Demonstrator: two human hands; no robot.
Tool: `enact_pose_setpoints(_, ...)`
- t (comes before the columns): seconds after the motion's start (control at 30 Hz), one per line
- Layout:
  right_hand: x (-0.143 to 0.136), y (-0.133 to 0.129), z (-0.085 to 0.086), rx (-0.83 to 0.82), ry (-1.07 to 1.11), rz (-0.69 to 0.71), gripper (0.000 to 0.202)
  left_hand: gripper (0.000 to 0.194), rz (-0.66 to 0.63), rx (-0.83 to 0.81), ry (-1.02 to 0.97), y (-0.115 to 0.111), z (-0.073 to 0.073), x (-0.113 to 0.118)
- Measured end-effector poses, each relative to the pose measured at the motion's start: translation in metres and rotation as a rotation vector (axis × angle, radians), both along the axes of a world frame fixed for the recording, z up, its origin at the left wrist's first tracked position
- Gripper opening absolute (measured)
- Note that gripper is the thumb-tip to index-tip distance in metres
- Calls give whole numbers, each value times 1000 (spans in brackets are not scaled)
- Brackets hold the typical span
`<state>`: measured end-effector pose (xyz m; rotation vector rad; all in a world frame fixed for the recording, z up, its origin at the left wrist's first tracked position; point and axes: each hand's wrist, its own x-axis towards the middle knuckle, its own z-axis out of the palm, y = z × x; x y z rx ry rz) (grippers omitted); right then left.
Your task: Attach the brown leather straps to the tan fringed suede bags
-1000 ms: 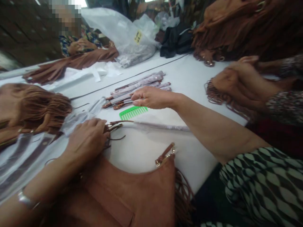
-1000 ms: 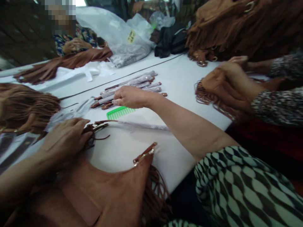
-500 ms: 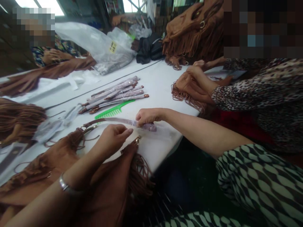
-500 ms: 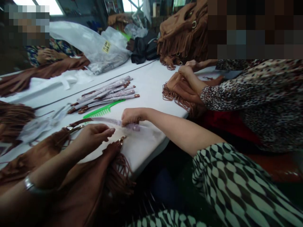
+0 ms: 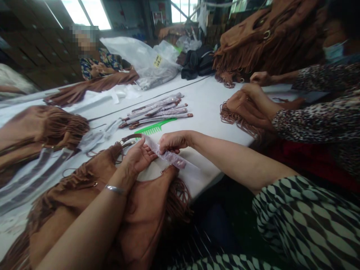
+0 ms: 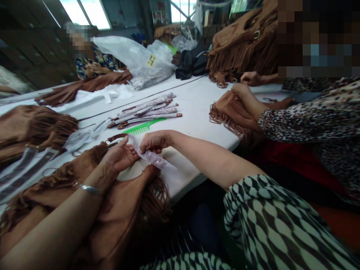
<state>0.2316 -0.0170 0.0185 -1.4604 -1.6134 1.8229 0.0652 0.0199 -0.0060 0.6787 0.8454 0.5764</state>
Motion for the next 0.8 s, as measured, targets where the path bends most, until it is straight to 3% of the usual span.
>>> enact_pose_setpoints(0.13, -7, 3, 4, -22, 70, 50, 16, 25, 137, 11, 8, 31, -11, 6)
enact_pose_setpoints(0.23, -16, 11, 4, -40, 21, 24, 15, 18, 202, 48, 9, 39, -19, 7)
enact_pose_setpoints(0.37, -32, 27, 0, -14, -117, -54, 11, 7, 167, 141, 3, 31, -19, -3)
enact_pose_setpoints(0.53, -38, 44, 3, 41, -114, -67, 10, 4, 61, 246, 30, 25, -11, -14)
enact_pose_setpoints(0.63, -38, 55, 7, 39, -93, -26, 10, 5, 39, 322, 130, 32, -12, -15)
enact_pose_setpoints(0.8, -46, 67, 0, -15, -26, 48, 8, 11, 250, 527, 466, 56, -26, -24)
